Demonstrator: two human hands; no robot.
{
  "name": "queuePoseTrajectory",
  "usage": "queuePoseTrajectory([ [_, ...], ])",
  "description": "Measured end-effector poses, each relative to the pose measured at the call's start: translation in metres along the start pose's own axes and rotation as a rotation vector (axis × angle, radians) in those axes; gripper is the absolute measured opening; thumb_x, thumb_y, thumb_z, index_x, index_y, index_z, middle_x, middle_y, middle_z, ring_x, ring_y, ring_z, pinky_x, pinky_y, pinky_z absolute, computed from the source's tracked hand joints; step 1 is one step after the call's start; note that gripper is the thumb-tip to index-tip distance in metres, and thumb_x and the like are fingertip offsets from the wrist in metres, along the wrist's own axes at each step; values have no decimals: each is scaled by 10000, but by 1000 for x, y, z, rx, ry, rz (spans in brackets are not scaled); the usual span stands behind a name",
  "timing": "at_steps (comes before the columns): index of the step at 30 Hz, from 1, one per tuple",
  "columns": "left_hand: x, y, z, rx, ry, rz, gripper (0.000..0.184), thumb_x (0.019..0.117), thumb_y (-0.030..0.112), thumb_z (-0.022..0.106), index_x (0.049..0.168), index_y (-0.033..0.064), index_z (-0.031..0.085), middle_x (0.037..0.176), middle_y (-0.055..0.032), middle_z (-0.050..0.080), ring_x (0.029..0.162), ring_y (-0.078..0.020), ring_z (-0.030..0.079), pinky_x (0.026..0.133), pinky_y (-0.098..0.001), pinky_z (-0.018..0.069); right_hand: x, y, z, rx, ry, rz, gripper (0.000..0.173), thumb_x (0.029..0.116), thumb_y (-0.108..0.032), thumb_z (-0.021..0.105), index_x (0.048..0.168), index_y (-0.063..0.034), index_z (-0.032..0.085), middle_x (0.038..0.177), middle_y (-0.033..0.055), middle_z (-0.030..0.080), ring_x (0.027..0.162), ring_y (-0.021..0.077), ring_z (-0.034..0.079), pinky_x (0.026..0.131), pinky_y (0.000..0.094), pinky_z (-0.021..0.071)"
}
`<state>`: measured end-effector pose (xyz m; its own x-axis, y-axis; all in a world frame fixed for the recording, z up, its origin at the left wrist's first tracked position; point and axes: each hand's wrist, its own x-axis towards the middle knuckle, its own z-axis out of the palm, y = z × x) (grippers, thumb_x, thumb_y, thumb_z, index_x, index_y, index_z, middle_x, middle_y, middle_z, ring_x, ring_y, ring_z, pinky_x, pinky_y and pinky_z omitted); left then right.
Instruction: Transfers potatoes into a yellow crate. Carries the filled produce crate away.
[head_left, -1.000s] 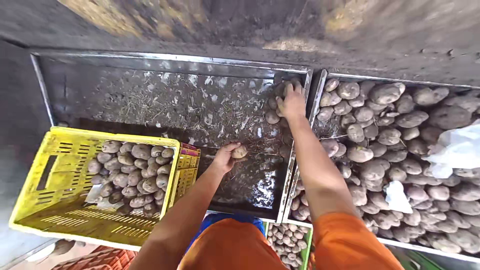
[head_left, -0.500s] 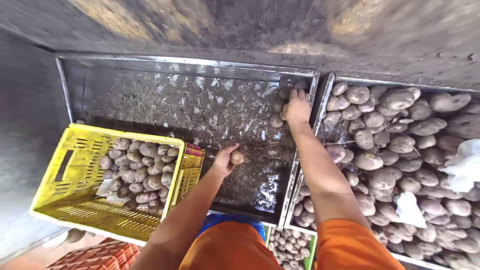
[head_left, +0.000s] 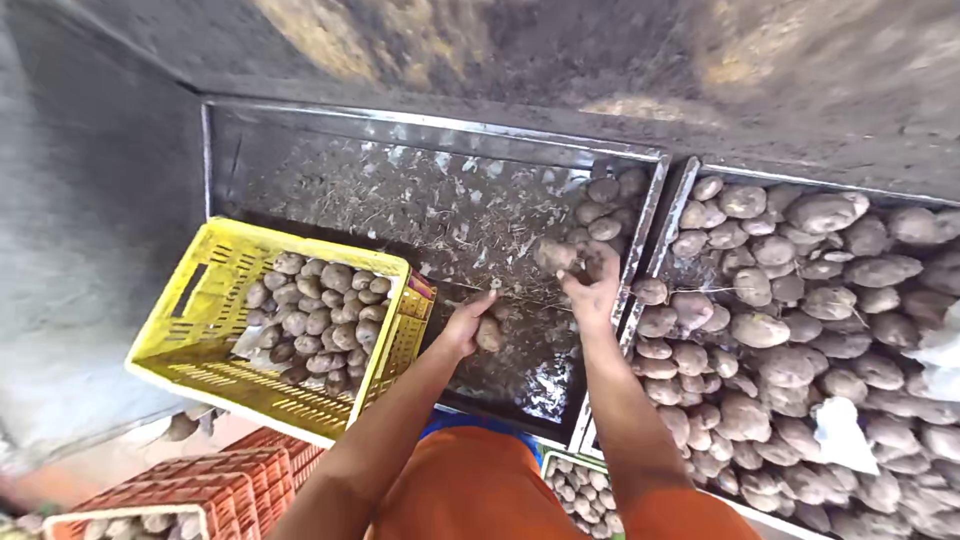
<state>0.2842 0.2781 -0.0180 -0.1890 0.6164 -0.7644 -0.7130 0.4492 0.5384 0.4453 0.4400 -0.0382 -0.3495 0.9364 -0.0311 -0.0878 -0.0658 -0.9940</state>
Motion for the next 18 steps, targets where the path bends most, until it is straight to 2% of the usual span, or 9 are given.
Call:
queuePoseTrajectory([
  [1,-3,8,6,52,-77,21,461,1122,370,338,1472,109,485,1003,-104,743,692,-172,695,609,-314,599,-19,-6,10,40,-42,-51,695,724,56,759,1347,53,450,1239,133,655,1051,195,693,892,376,624],
  [2,-8,14,11,72,-163,53,481,1115,377,337,1524,129,395,1054,-107,747,706,-169,705,613,-307,601,-35,-9,17,49,-89,-109,644,724,58,770,1297,48,476,1232,116,658,1074,175,683,924,366,612],
  [3,-12,18,15,64,-227,101,475,1085,350,421,1497,119,374,1035,-97,736,707,-166,703,615,-310,608,-49,-8,23,24,-140,-181,568,738,45,785,1247,48,533,1241,120,661,1137,177,669,976,369,597],
  [5,-17,23,17,49,-328,203,596,931,254,669,1431,85,392,1014,-72,704,742,-167,704,644,-326,621,-64,-5,30,-93,-200,-356,317,806,-22,796,1093,-26,661,1227,111,665,1230,177,615,1051,353,539],
  [7,-20,22,10,80,-395,289,833,813,203,805,1490,52,343,1143,-93,676,838,-177,708,696,-343,625,-70,-6,31,-168,-212,-430,204,836,-33,774,1009,-81,675,1228,98,654,1260,165,589,1074,326,515],
  [11,-30,18,-1,92,-444,357,917,789,79,801,1533,56,266,1269,-114,637,980,-193,703,809,-367,621,-80,-4,32,-125,-250,-402,205,828,-3,761,982,-79,649,1272,119,636,1265,182,592,1048,331,537],
  [16,-41,16,-13,82,-423,389,922,786,14,774,1549,54,259,1316,-127,615,1047,-199,688,863,-372,607,-85,-1,44,-116,-284,-429,208,815,23,737,963,-83,637,1279,118,632,1256,187,597,1038,329,544],
  [18,-44,16,-18,72,-416,396,928,785,4,770,1551,40,246,1333,-136,606,1099,-209,676,927,-392,590,-87,1,50,-112,-292,-435,217,813,25,740,963,-87,630,1274,113,629,1256,180,595,1042,322,540],
])
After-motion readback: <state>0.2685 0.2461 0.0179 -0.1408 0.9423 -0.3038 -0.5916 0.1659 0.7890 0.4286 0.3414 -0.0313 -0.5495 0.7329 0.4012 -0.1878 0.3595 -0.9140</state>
